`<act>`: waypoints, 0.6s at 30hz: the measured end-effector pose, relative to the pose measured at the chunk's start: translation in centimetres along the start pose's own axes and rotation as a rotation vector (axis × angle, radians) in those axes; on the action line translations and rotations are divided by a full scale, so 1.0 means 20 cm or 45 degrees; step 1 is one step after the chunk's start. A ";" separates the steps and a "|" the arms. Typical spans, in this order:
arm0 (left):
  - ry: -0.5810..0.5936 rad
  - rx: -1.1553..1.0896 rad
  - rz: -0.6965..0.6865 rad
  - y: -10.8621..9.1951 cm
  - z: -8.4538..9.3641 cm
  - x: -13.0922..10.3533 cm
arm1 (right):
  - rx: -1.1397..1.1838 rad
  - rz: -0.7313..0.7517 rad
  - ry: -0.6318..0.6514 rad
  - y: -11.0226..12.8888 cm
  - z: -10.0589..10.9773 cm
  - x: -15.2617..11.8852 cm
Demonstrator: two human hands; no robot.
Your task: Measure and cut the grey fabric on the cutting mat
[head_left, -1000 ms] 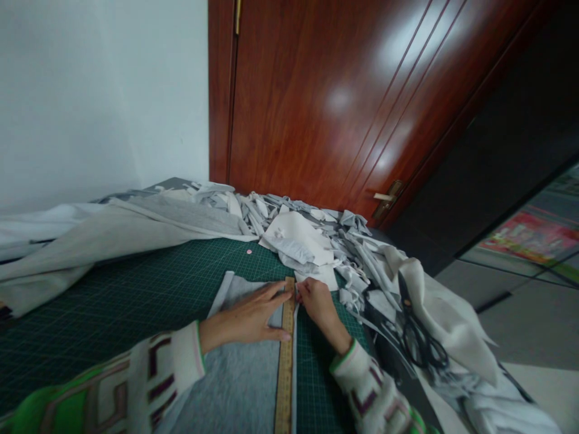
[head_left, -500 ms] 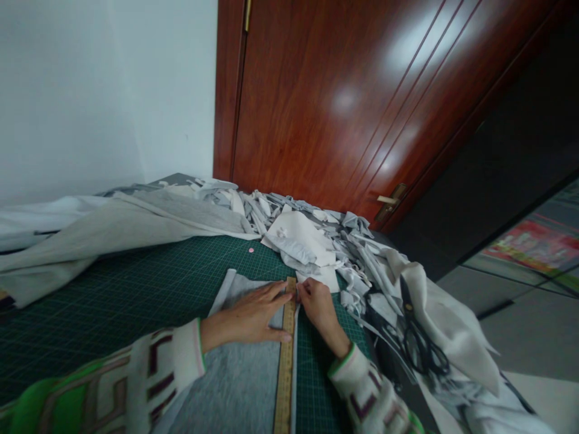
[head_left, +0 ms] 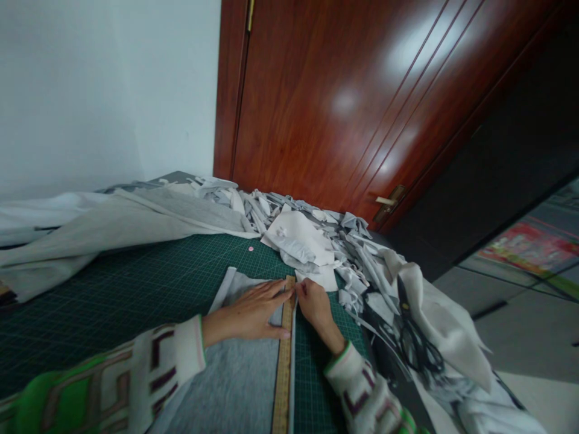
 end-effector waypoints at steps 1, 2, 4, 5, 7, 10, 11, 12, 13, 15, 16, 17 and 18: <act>-0.008 -0.007 -0.007 0.01 0.00 0.00 | -0.006 0.010 0.007 0.00 0.00 0.00; -0.019 -0.017 -0.014 0.01 -0.01 0.00 | -0.011 0.021 0.013 0.00 0.00 0.00; -0.038 -0.033 -0.031 0.02 -0.01 0.01 | -0.016 0.050 0.025 0.01 0.00 0.00; -0.044 -0.036 -0.042 0.01 -0.01 0.01 | -0.015 0.067 0.030 0.01 0.00 -0.01; -0.041 -0.029 -0.057 0.01 0.00 0.01 | -0.010 0.104 0.042 0.01 0.00 -0.01; -0.038 -0.023 -0.052 0.00 0.00 0.01 | 0.010 0.164 0.064 0.01 0.00 0.00; -0.045 -0.030 -0.051 0.00 0.00 0.01 | 0.020 0.181 0.070 0.01 0.00 0.00; -0.056 -0.040 -0.055 0.00 0.01 0.00 | 0.028 0.192 0.075 0.01 0.00 0.00; -0.067 -0.051 -0.062 0.00 0.01 0.00 | 0.035 0.197 0.078 0.01 0.00 0.00; -0.086 -0.062 -0.080 0.00 0.00 0.00 | 0.037 0.189 0.078 0.01 -0.01 0.00; -0.090 -0.061 -0.085 0.01 0.00 0.01 | 0.033 0.182 0.077 0.01 -0.01 0.00; -0.091 -0.059 -0.088 0.01 0.00 0.01 | 0.028 0.177 0.077 0.01 -0.01 0.00; -0.091 -0.056 -0.087 0.01 -0.01 0.01 | 0.022 0.175 0.077 0.01 -0.01 0.00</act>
Point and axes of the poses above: each hand's wrist, its own x-axis towards the middle knuckle, its own z-axis out of the back of the hand, y = z × x, the point moved 7 cm from there along x, towards the middle knuckle, and after that the axes turned 11 degrees about -x, right-handed, at the moved point
